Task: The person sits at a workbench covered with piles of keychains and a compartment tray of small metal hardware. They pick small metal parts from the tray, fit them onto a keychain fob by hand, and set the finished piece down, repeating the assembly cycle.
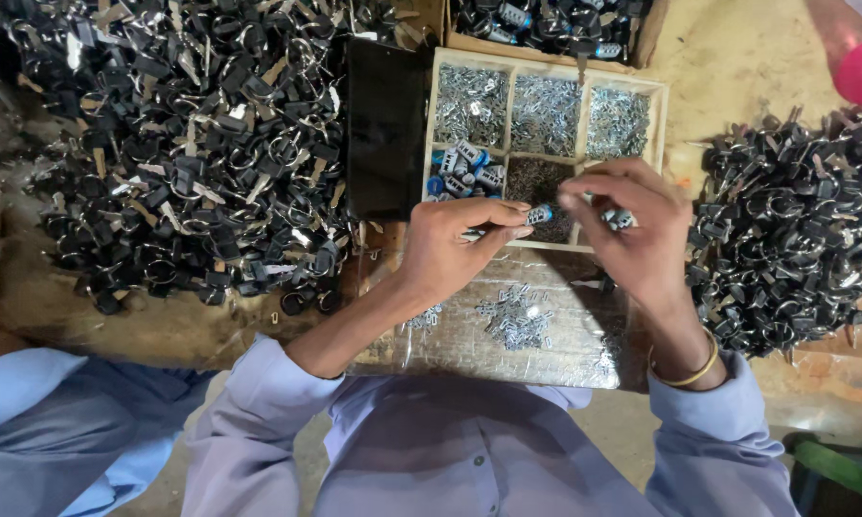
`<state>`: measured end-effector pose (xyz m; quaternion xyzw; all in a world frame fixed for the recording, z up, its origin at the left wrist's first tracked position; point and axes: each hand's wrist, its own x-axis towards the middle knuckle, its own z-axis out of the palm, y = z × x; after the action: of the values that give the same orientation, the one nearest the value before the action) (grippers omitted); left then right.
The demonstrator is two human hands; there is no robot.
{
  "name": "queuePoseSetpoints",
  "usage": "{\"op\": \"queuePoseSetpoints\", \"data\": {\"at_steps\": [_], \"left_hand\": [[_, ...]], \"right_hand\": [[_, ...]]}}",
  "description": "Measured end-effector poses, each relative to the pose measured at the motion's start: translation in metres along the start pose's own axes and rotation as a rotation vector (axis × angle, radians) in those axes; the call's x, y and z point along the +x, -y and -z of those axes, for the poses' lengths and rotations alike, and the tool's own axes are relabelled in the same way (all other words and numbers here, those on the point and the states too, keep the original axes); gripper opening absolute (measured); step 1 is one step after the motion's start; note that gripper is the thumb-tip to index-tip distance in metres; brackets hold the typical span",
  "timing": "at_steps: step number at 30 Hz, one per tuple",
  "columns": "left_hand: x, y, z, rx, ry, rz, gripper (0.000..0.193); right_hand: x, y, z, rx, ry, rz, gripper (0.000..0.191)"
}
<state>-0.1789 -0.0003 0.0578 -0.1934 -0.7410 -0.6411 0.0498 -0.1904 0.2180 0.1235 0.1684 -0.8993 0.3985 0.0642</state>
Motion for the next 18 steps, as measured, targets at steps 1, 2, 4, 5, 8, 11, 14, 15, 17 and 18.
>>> {"op": "queuePoseSetpoints", "data": {"at_steps": [1, 2, 4, 5, 8, 11, 14, 15, 17, 18], "left_hand": [[0.0, 0.0, 0.001, -0.004, -0.006, 0.003, 0.017], [-0.001, 0.0, 0.001, -0.009, -0.01, 0.005, 0.017], [-0.002, -0.001, 0.002, -0.008, -0.027, 0.007, 0.018], [-0.001, -0.001, 0.002, -0.009, -0.036, 0.008, 0.019], [0.001, -0.003, 0.002, -0.049, -0.043, 0.008, 0.018], [0.002, -0.009, 0.004, -0.047, -0.039, -0.016, 0.017], [0.004, -0.019, 0.006, -0.111, -0.055, -0.001, 0.016], [0.003, -0.023, 0.007, -0.126, -0.058, 0.009, 0.016], [0.002, -0.031, 0.01, -0.154, -0.063, 0.024, 0.016], [0.0, -0.036, 0.012, -0.13, -0.067, 0.008, 0.016]], "right_hand": [[0.003, -0.002, 0.003, -0.094, 0.059, 0.068, 0.017], [0.007, -0.004, 0.007, -0.189, 0.118, 0.135, 0.016], [0.004, -0.002, 0.02, -0.239, 0.202, 0.15, 0.016], [0.001, -0.001, 0.029, -0.195, 0.224, 0.105, 0.015], [-0.014, 0.003, 0.051, -0.337, 0.327, 0.107, 0.014], [-0.04, 0.007, 0.058, -0.532, 0.405, 0.118, 0.018], [-0.067, 0.005, 0.052, -0.622, 0.378, 0.061, 0.02], [-0.076, 0.003, 0.048, -0.64, 0.356, 0.035, 0.02], [-0.092, -0.003, 0.041, -0.564, 0.266, -0.006, 0.019], [-0.1, -0.006, 0.038, -0.525, 0.222, -0.025, 0.019]]}}
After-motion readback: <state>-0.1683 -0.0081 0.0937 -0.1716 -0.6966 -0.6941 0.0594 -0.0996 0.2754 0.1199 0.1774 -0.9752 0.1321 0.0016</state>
